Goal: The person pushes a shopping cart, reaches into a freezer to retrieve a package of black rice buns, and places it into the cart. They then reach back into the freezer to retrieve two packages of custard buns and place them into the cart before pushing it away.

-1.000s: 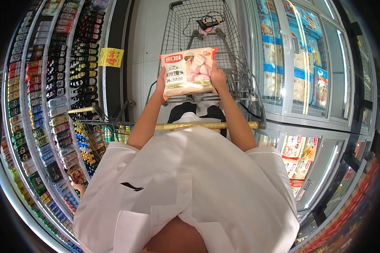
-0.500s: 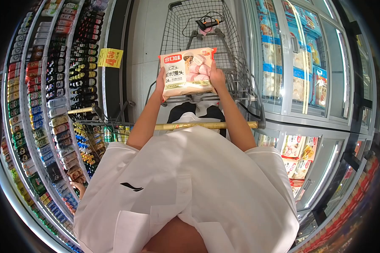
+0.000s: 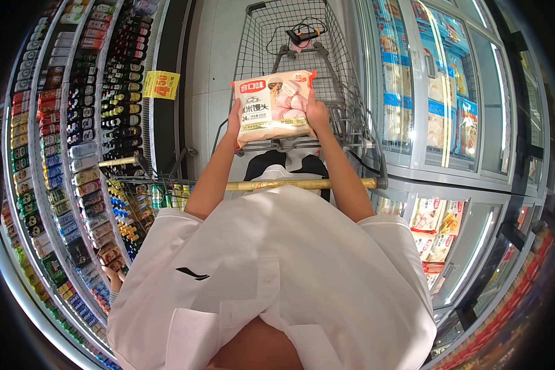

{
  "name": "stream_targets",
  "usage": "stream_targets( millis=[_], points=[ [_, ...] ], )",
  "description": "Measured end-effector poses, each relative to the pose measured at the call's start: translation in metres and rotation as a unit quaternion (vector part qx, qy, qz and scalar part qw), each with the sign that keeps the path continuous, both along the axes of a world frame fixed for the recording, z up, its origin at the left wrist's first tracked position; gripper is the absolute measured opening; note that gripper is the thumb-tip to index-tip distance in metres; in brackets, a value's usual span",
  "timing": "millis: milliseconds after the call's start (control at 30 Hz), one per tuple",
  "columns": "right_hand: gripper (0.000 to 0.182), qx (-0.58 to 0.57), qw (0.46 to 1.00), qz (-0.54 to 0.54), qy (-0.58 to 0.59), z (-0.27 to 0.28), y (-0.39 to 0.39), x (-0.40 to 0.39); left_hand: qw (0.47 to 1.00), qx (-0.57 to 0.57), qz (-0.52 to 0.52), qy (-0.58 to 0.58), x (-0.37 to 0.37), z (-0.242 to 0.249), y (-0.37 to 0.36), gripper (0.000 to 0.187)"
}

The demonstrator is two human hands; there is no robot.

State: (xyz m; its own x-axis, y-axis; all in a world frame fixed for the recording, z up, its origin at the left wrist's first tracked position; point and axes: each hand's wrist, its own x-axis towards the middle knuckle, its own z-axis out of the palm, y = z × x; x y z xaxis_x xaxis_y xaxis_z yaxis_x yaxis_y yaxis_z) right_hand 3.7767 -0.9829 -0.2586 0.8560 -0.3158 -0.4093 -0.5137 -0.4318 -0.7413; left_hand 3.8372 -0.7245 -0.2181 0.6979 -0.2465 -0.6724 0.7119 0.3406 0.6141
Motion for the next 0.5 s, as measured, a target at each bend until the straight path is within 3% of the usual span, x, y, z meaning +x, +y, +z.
stream_targets(
  millis=[333,500],
  points=[
    [0.047,-0.118,0.986,0.065,-0.094,-0.036,0.001,-0.004,1.000,-0.011,0.007,-0.004,0.001,-0.003,-0.001,0.056],
    [0.046,-0.111,0.988,0.071,-0.077,-0.037,0.000,-0.003,1.000,-0.003,0.007,-0.003,-0.001,0.005,-0.002,0.056]
  ],
)
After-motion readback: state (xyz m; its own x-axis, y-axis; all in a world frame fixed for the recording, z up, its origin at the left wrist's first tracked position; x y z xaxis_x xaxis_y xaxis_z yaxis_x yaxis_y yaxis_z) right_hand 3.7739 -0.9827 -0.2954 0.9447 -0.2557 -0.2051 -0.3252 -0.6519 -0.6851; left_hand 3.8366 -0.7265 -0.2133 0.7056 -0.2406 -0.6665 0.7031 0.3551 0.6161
